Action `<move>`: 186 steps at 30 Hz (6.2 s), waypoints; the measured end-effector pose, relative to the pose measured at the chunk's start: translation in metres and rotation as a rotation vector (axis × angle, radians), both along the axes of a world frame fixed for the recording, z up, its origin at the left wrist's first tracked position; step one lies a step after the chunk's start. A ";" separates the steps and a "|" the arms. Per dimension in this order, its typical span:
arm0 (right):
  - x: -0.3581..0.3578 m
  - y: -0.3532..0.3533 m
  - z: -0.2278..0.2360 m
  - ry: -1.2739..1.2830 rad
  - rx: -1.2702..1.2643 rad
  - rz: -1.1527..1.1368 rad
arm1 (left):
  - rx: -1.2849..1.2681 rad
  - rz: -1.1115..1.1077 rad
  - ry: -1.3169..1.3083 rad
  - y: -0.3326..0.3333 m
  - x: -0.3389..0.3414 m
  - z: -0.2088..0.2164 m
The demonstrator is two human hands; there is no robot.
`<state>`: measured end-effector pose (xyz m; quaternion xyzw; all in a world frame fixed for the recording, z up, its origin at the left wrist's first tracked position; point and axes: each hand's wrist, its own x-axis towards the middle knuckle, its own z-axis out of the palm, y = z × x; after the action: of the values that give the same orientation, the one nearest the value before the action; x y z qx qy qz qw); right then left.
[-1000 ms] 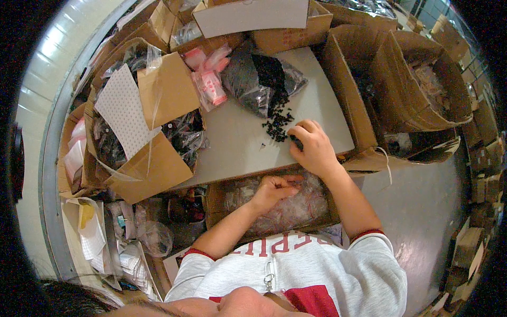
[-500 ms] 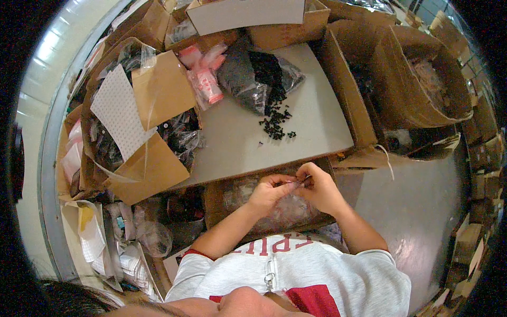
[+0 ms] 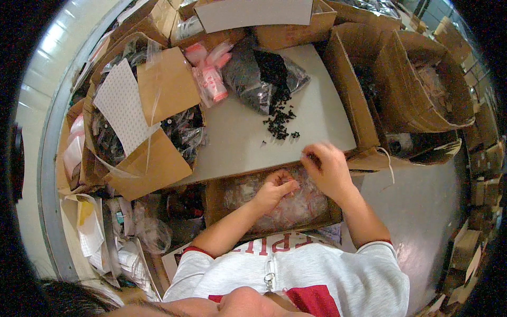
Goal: The person packages small black fasteners by picking them up from the table, placing them into small plastic bags, and closing the bags by hand.
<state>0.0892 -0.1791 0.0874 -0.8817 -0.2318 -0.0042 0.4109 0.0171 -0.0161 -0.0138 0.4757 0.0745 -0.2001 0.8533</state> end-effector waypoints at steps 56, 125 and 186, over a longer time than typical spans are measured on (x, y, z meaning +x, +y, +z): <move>0.120 0.053 0.111 -0.552 0.155 0.036 | 0.637 0.124 -0.667 0.001 -0.006 0.032; -0.016 -0.007 -0.007 0.342 -0.050 0.231 | 0.600 0.242 -0.695 0.005 -0.004 0.032; 0.023 0.013 -0.012 -0.208 -0.098 0.093 | 0.457 -0.188 -0.204 -0.017 0.027 -0.007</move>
<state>0.1126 -0.1663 0.0750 -0.8838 -0.3138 -0.0651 0.3410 0.0442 -0.0332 -0.0211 0.6785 -0.0133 -0.2075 0.7046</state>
